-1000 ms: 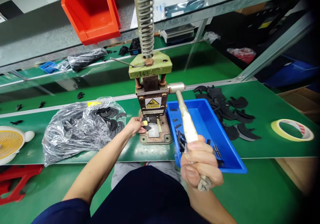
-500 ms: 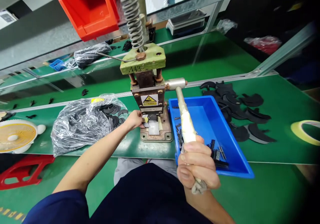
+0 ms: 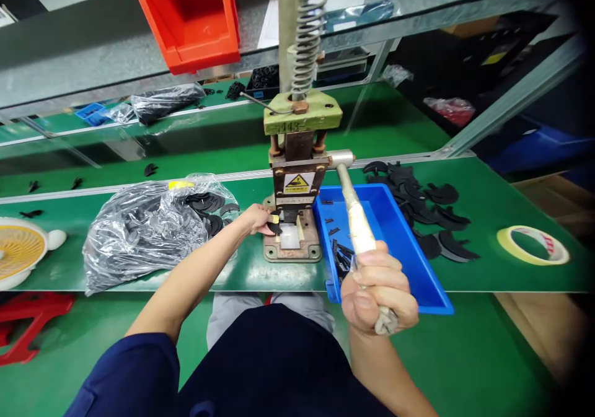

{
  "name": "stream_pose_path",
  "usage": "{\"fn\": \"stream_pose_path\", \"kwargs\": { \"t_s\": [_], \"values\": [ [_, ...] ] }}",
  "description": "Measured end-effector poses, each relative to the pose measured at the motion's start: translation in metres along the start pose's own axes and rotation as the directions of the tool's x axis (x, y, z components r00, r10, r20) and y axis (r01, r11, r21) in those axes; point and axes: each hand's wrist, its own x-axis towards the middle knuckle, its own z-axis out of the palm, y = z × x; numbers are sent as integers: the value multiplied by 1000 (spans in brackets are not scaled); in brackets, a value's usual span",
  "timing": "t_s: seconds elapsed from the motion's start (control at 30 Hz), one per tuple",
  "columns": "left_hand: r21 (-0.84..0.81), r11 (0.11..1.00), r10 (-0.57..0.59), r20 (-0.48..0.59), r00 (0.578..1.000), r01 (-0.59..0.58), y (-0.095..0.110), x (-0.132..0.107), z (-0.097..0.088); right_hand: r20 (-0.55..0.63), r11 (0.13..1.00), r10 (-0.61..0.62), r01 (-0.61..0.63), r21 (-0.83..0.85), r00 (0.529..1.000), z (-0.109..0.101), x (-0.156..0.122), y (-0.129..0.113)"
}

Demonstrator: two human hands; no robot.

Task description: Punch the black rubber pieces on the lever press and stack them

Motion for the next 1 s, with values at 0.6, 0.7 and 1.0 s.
{"fn": "stream_pose_path", "kwargs": {
  "t_s": [0.6,0.7,1.0],
  "values": [
    [95,971,238,-292,926,-219,-34,0,-66,-57,1000,-15,14,-7,998,3,1,1],
    [351,917,338,-428,838,-191,-39,-3,-122,-143,996,-77,82,29,987,10,2,7],
    [938,297,520,0,854,-181,-27,12,-151,-149,996,-89,91,9,985,11,2,9]
  ]
}}
